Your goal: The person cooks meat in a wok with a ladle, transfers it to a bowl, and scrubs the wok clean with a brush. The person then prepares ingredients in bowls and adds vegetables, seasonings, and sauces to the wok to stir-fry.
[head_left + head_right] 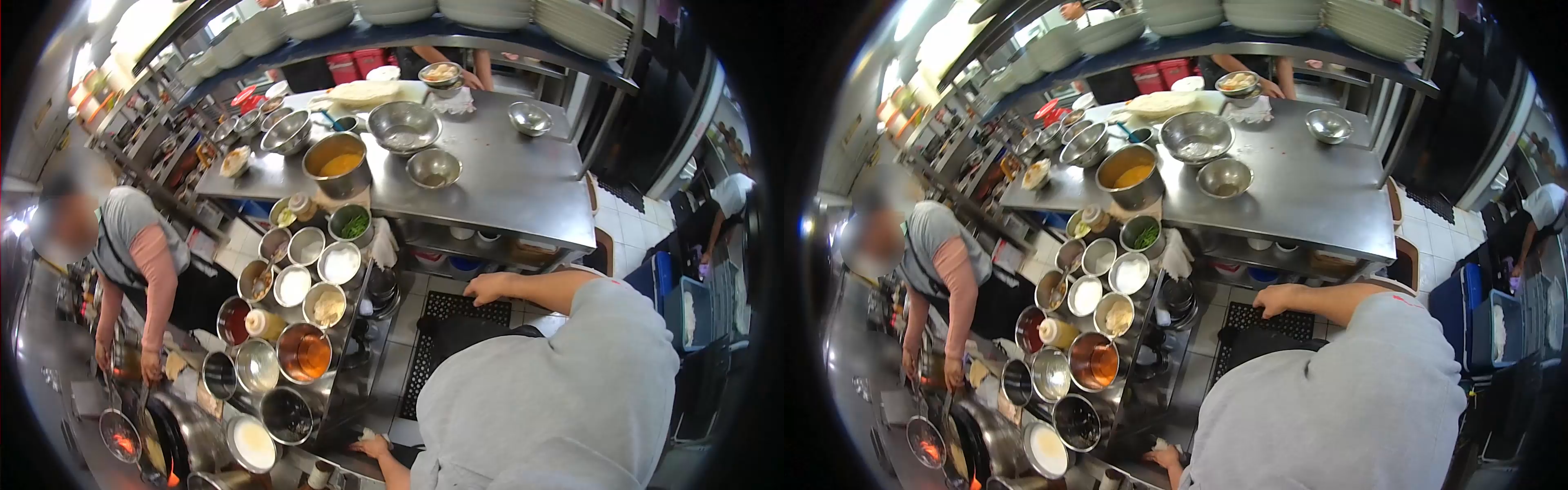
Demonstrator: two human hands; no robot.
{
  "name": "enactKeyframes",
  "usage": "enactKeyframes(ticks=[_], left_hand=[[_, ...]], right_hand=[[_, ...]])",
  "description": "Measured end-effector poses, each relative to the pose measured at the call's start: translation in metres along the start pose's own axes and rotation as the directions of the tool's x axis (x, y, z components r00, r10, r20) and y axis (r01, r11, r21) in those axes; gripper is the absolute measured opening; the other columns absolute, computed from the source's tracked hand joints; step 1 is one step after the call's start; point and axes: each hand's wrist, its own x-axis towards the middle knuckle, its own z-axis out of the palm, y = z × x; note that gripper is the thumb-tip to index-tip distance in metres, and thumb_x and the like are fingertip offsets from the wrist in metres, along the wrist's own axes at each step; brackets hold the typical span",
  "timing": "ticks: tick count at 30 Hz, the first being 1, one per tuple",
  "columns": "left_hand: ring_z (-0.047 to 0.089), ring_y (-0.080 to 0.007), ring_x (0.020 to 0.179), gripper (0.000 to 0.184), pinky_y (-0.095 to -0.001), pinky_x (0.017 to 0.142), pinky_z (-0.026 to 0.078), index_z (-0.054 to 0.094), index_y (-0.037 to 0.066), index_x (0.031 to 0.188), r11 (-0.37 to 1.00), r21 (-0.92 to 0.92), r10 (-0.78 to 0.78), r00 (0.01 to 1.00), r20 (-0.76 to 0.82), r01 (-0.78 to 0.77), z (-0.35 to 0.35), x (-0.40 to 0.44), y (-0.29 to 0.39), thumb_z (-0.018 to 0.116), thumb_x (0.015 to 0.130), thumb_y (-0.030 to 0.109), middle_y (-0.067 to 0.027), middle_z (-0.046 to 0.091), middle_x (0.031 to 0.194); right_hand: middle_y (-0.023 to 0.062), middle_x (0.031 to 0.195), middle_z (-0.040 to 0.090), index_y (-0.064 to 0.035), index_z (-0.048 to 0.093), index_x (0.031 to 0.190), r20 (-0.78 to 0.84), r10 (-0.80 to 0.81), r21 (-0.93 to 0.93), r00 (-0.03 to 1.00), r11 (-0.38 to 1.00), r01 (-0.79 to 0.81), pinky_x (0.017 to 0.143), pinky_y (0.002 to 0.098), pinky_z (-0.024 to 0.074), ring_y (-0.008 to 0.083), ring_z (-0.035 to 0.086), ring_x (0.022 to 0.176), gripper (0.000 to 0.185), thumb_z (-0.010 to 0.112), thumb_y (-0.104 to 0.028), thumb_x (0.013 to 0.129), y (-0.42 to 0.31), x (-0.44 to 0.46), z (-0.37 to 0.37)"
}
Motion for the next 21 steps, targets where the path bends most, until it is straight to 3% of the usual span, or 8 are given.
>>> enactKeyframes(ticks=[5,7,11,14,16,17,18,21], left_hand=[[0.017,-0.0424,0.142,0.107,-0.0384,0.114,0.028,0.011,-0.020,0.140,0.966,0.248,-0.014,0.943,0.333,-0.074,0.000,0.043,-0.010,0.075,0.066,0.023,-0.0384,0.010,0.149],[0.051,-0.0342,0.123,0.071,-0.0380,0.104,0.041,0.049,-0.009,0.128,0.903,0.282,0.149,0.851,0.504,-0.325,-0.009,0.072,-0.019,0.073,0.069,0.022,-0.0267,0.051,0.133],[0.065,-0.0298,0.102,0.043,-0.0394,0.085,0.053,0.063,-0.003,0.109,0.975,-0.010,-0.192,0.861,0.471,0.223,-0.057,0.047,0.061,0.070,0.070,0.014,-0.0216,0.066,0.110],[0.063,-0.0324,0.105,0.047,-0.0400,0.090,0.050,0.062,-0.007,0.108,0.985,-0.069,0.171,0.958,0.229,-0.160,-0.004,0.056,0.066,0.072,0.069,0.017,-0.0222,0.065,0.112],[0.063,-0.0346,0.104,0.050,-0.0407,0.089,0.049,0.060,-0.007,0.108,0.917,-0.398,0.149,0.954,0.260,-0.034,0.022,0.031,0.085,0.075,0.068,0.019,-0.0221,0.064,0.112],[0.064,-0.0316,0.098,0.043,-0.0405,0.085,0.051,0.061,-0.005,0.105,0.955,-0.287,0.026,0.948,0.318,0.070,0.031,0.013,0.100,0.074,0.070,0.017,-0.0192,0.066,0.108],[0.065,-0.0276,0.093,0.042,-0.0396,0.079,0.052,0.058,-0.004,0.110,0.847,-0.516,0.127,0.892,0.433,0.130,0.040,-0.007,0.107,0.071,0.074,0.013,-0.0168,0.065,0.104],[0.065,-0.0250,0.090,0.041,-0.0384,0.075,0.052,0.056,-0.003,0.114,0.843,-0.454,0.024,0.823,0.568,0.289,0.079,-0.051,0.115,0.068,0.076,0.009,-0.0144,0.064,0.103]], right_hand=[[0.0122,0.087,0.071,-0.0037,0.061,0.121,-0.093,0.146,0.363,0.985,0.926,-0.103,0.073,0.0347,0.0537,0.0202,0.068,0.078,0.044,0.062,-0.016,0.079,0.039,-0.048,-0.090],[0.0111,0.084,0.070,-0.0045,0.060,0.124,-0.233,0.176,0.403,0.957,0.912,-0.070,0.068,0.0327,0.0537,0.0176,0.066,0.071,0.045,0.060,-0.015,0.080,0.081,-0.039,-0.130],[0.0080,0.082,0.066,-0.0093,0.042,0.141,-0.504,0.341,0.439,0.794,0.892,-0.104,0.060,0.0297,0.0535,0.0149,0.064,0.065,0.059,0.060,-0.012,0.085,0.154,-0.007,-0.224],[0.0091,0.079,0.065,-0.0096,0.041,0.142,-0.597,0.422,0.564,0.683,0.825,-0.016,0.053,0.0282,0.0520,0.0138,0.063,0.062,0.061,0.060,-0.011,0.084,0.203,0.025,-0.276],[0.0093,0.078,0.065,-0.0090,0.045,0.139,-0.621,0.485,0.640,0.615,0.767,0.042,0.049,0.0277,0.0510,0.0138,0.063,0.060,0.058,0.061,-0.011,0.084,0.233,0.042,-0.298],[0.0089,0.077,0.065,-0.0085,0.046,0.137,-0.618,0.516,0.678,0.593,0.731,0.071,0.048,0.0274,0.0507,0.0138,0.063,0.059,0.056,0.061,-0.011,0.083,0.247,0.045,-0.305],[0.0085,0.076,0.065,-0.0080,0.048,0.135,-0.610,0.555,0.717,0.565,0.691,0.095,0.047,0.0271,0.0504,0.0138,0.063,0.059,0.053,0.061,-0.011,0.083,0.256,0.051,-0.310],[0.0072,0.075,0.065,-0.0060,0.056,0.124,-0.526,0.683,0.840,0.506,0.509,0.187,0.045,0.0271,0.0499,0.0134,0.063,0.058,0.041,0.059,-0.009,0.083,0.276,0.060,-0.304]])
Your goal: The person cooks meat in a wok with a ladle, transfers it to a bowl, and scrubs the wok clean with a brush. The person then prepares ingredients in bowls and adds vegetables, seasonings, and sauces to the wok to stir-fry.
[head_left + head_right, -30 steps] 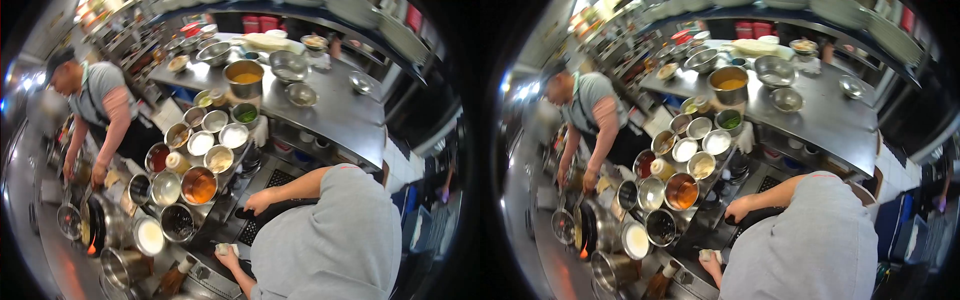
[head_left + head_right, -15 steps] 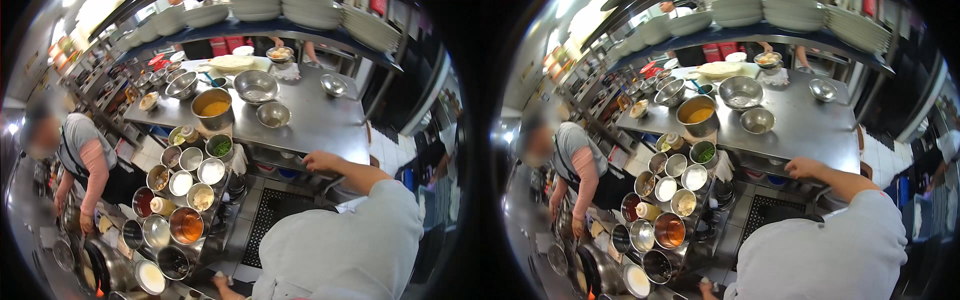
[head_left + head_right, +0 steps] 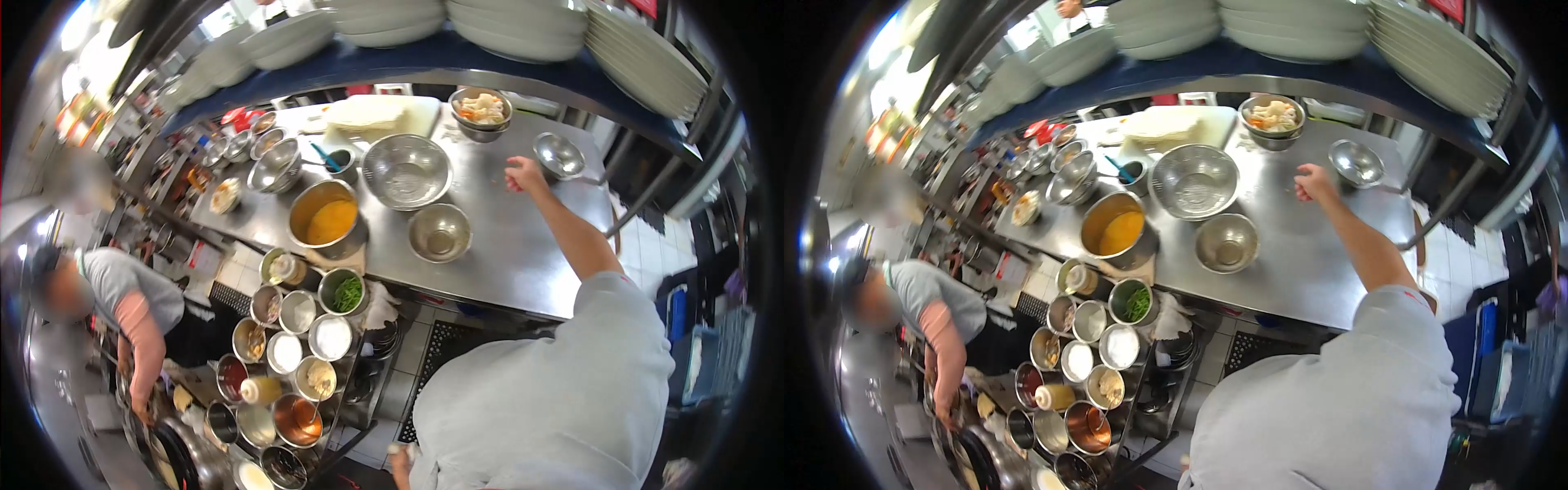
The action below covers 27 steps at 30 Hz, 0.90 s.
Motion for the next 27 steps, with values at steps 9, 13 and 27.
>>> enactKeyframes(ticks=[9,13,27], left_hand=[[0.064,-0.0248,0.089,0.041,-0.0384,0.076,0.052,0.055,-0.003,0.114,0.997,-0.011,-0.078,0.997,0.024,0.078,0.004,0.004,0.063,0.068,0.077,0.009,-0.0135,0.064,0.104],[0.064,-0.0247,0.089,0.041,-0.0384,0.076,0.052,0.055,-0.003,0.114,0.999,-0.023,-0.049,0.999,0.001,0.049,-0.009,0.005,0.080,0.067,0.077,0.009,-0.0131,0.063,0.104],[0.063,-0.0231,0.088,0.040,-0.0372,0.077,0.050,0.056,-0.002,0.112,0.998,-0.034,0.047,0.999,-0.017,-0.047,-0.031,0.020,0.111,0.068,0.077,0.012,-0.0110,0.063,0.101]], right_hand=[[0.0016,0.071,0.058,-0.0117,0.062,0.105,-0.393,0.321,0.446,0.862,0.886,-0.126,0.043,0.0253,0.0417,0.0095,0.051,0.051,0.020,0.056,-0.024,0.089,0.054,-0.028,-0.030],[0.0019,0.074,0.059,-0.0156,0.059,0.106,-0.247,0.268,0.407,0.931,0.901,-0.152,0.044,0.0244,0.0421,0.0097,0.053,0.052,0.029,0.056,-0.040,0.092,0.049,-0.032,-0.040],[0.0076,0.081,0.065,-0.0052,0.058,0.097,-0.026,0.205,0.257,0.978,0.947,-0.192,0.051,0.0295,0.0523,0.0192,0.065,0.064,0.018,0.058,-0.020,0.087,0.004,0.012,-0.018]])
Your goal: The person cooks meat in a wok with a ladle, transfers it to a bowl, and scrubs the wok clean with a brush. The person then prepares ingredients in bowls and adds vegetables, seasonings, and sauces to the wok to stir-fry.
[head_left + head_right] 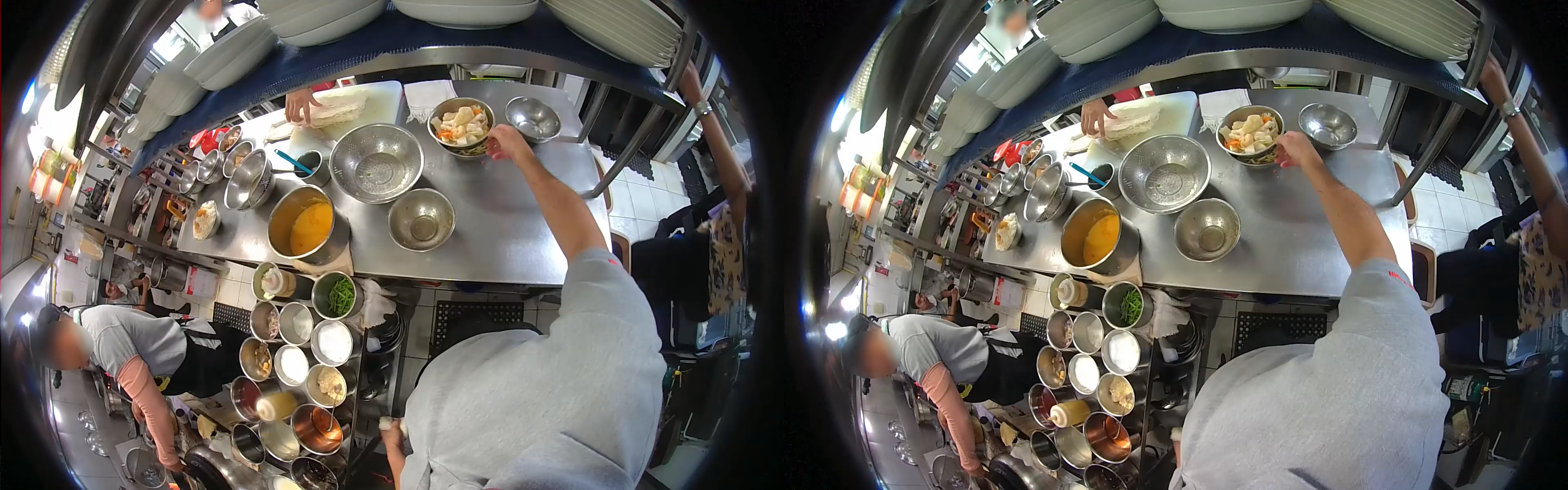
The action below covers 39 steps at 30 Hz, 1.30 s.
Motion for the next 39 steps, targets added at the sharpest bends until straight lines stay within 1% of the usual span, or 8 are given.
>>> enactKeyframes(ticks=[4,11,14,18,25,34,38,39], left_hand=[[0.063,-0.0231,0.088,0.040,-0.0372,0.077,0.050,0.056,-0.002,0.112,0.996,0.054,-0.074,0.996,0.039,0.072,0.011,0.002,-0.018,0.068,0.077,0.012,-0.0111,0.063,0.101],[0.063,-0.0232,0.088,0.039,-0.0373,0.077,0.050,0.056,-0.002,0.112,0.989,0.115,-0.107,0.991,0.077,0.098,0.017,0.001,-0.018,0.068,0.077,0.012,-0.0111,0.063,0.101],[0.063,-0.0232,0.088,0.039,-0.0373,0.077,0.050,0.056,-0.002,0.112,0.986,0.132,-0.118,0.989,0.089,0.106,0.016,-0.001,-0.019,0.068,0.077,0.012,-0.0112,0.063,0.101],[0.063,-0.0232,0.089,0.039,-0.0373,0.077,0.050,0.056,-0.002,0.112,0.985,0.137,-0.114,0.989,0.092,0.101,0.014,0.002,-0.014,0.068,0.077,0.012,-0.0112,0.063,0.101],[0.063,-0.0233,0.089,0.039,-0.0374,0.077,0.050,0.056,-0.002,0.111,0.984,0.163,-0.088,0.989,0.115,0.069,0.000,0.014,-0.013,0.068,0.077,0.012,-0.0113,0.063,0.101],[0.062,-0.0233,0.089,0.038,-0.0375,0.077,0.050,0.056,-0.002,0.111,0.974,0.226,-0.054,0.982,0.183,0.012,-0.002,0.028,0.020,0.068,0.077,0.012,-0.0114,0.063,0.101],[0.062,-0.0233,0.089,0.038,-0.0375,0.077,0.050,0.056,-0.002,0.111,0.970,0.242,-0.043,0.980,0.196,-0.006,0.006,0.030,0.031,0.068,0.077,0.012,-0.0114,0.063,0.101],[0.062,-0.0233,0.089,0.038,-0.0375,0.077,0.050,0.057,-0.002,0.111,0.969,0.247,-0.039,0.979,0.201,-0.012,0.008,0.031,0.032,0.068,0.077,0.012,-0.0114,0.063,0.101]], right_hand=[[0.0083,0.081,0.064,-0.0028,0.057,0.095,-0.052,0.088,0.071,0.995,0.994,-0.084,0.053,0.0308,0.0546,0.0205,0.066,0.067,0.019,0.059,-0.019,0.085,-0.006,0.003,0.007],[0.0109,0.079,0.064,0.0026,0.060,0.084,-0.194,-0.314,-0.166,0.929,0.944,0.284,0.058,0.0332,0.0610,0.0191,0.067,0.068,0.015,0.058,-0.012,0.083,0.009,0.012,0.003],[0.0068,0.077,0.061,0.0014,0.060,0.082,-0.131,-0.365,0.001,0.922,0.930,0.368,0.058,0.0324,0.0601,0.0173,0.066,0.067,0.015,0.057,-0.013,0.083,0.016,-0.009,-0.024],[0.0035,0.078,0.061,-0.0076,0.060,0.088,-0.025,-0.281,-0.005,0.959,0.960,0.281,0.065,0.0328,0.0588,0.0150,0.064,0.068,0.012,0.057,-0.019,0.086,0.031,-0.057,-0.074],[0.0090,0.073,0.063,-0.0020,0.060,0.079,-0.037,-0.010,-0.102,0.999,0.995,0.007,0.058,0.0350,0.0597,0.0208,0.066,0.060,0.011,0.056,-0.012,0.082,0.070,-0.127,-0.113],[0.0111,0.071,0.062,-0.0006,0.058,0.084,-0.011,0.114,-0.092,0.993,0.989,-0.115,0.057,0.0356,0.0597,0.0237,0.066,0.059,0.012,0.059,-0.010,0.078,0.087,-0.156,-0.137],[0.0127,0.077,0.064,-0.0048,0.059,0.091,-0.093,0.179,-0.395,0.979,0.896,-0.201,0.062,0.0358,0.0577,0.0263,0.067,0.066,0.022,0.068,-0.018,0.076,0.060,-0.148,-0.144],[0.0133,0.080,0.065,-0.0051,0.059,0.093,-0.116,-0.113,-0.647,0.987,0.762,0.011,0.067,0.0367,0.0562,0.0273,0.067,0.072,0.021,0.067,-0.015,0.076,0.061,-0.136,-0.147]])
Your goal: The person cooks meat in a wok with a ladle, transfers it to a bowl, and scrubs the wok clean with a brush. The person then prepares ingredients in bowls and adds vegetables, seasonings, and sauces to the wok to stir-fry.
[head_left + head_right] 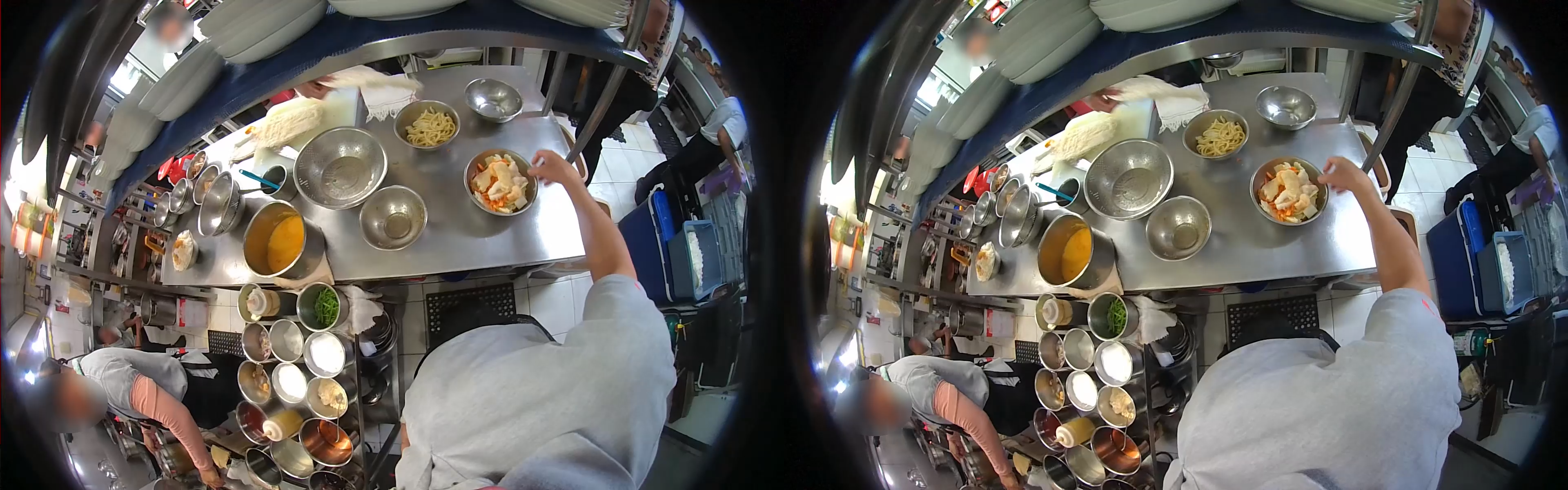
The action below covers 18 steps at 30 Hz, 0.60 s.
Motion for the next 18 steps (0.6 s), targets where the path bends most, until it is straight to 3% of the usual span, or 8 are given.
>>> enactKeyframes(ticks=[1,3,5,8,11,14,18], left_hand=[[0.062,-0.0234,0.089,0.038,-0.0376,0.077,0.050,0.057,-0.002,0.111,1.000,0.001,0.002,1.000,0.001,-0.002,0.003,0.002,0.002,0.068,0.078,0.012,-0.0114,0.063,0.101],[0.062,-0.0234,0.089,0.038,-0.0376,0.077,0.050,0.057,-0.002,0.111,1.000,0.010,0.001,1.000,0.005,-0.001,0.008,0.001,0.004,0.068,0.078,0.012,-0.0114,0.063,0.101],[0.062,-0.0234,0.089,0.038,-0.0376,0.077,0.050,0.057,-0.002,0.111,1.000,0.014,-0.009,1.000,0.010,0.009,0.014,0.001,0.003,0.068,0.078,0.012,-0.0115,0.063,0.101],[0.062,-0.0234,0.089,0.037,-0.0376,0.077,0.050,0.057,-0.002,0.111,1.000,0.010,-0.023,1.000,0.009,0.023,0.022,0.000,0.000,0.068,0.078,0.012,-0.0115,0.063,0.101],[0.062,-0.0234,0.089,0.037,-0.0376,0.077,0.050,0.057,-0.002,0.110,0.999,-0.001,-0.033,0.999,0.009,0.033,0.028,0.003,-0.003,0.068,0.078,0.012,-0.0115,0.063,0.101],[0.062,-0.0234,0.089,0.037,-0.0377,0.077,0.050,0.057,-0.002,0.110,0.999,-0.011,-0.051,0.999,0.002,0.051,0.034,-0.001,-0.007,0.068,0.078,0.012,-0.0116,0.064,0.101],[0.062,-0.0235,0.089,0.037,-0.0377,0.077,0.050,0.057,-0.002,0.110,0.998,-0.007,-0.064,0.998,-0.001,0.064,0.037,-0.007,-0.012,0.068,0.078,0.012,-0.0116,0.064,0.101]], right_hand=[[0.0139,0.084,0.067,-0.0053,0.060,0.095,-0.139,-0.254,-0.282,0.957,0.937,0.207,0.071,0.0376,0.0548,0.0283,0.067,0.078,0.021,0.065,-0.013,0.075,0.001,0.015,0.003],[0.0143,0.093,0.068,-0.0069,0.060,0.100,-0.243,-0.437,-0.277,0.866,0.887,0.370,0.076,0.0385,0.0521,0.0291,0.066,0.087,0.025,0.060,-0.009,0.075,-0.015,0.050,0.016],[0.0174,0.090,0.067,-0.0084,0.064,0.103,-0.190,-0.453,-0.212,0.871,0.885,0.415,0.077,0.0404,0.0525,0.0339,0.066,0.086,0.024,0.057,-0.010,0.080,-0.061,0.060,0.032],[0.0174,0.085,0.067,-0.0106,0.067,0.096,-0.089,-0.604,-0.309,0.792,0.772,0.555,0.075,0.0429,0.0522,0.0359,0.066,0.084,0.020,0.055,-0.012,0.080,-0.097,0.063,0.064],[0.0162,0.079,0.067,-0.0106,0.068,0.088,-0.171,-0.372,-0.448,0.912,0.854,0.264,0.073,0.0451,0.0516,0.0368,0.065,0.081,0.015,0.056,-0.012,0.078,-0.145,0.037,0.058],[0.0129,0.084,0.069,-0.0109,0.067,0.084,-0.227,-0.328,-0.434,0.917,0.877,0.206,0.075,0.0450,0.0528,0.0338,0.067,0.084,0.014,0.057,-0.012,0.075,-0.134,0.046,0.054],[0.0149,0.079,0.067,-0.0084,0.066,0.084,-0.245,-0.395,-0.255,0.885,0.907,0.334,0.069,0.0422,0.0511,0.0325,0.065,0.078,0.014,0.060,-0.012,0.072,-0.088,0.081,0.055]])
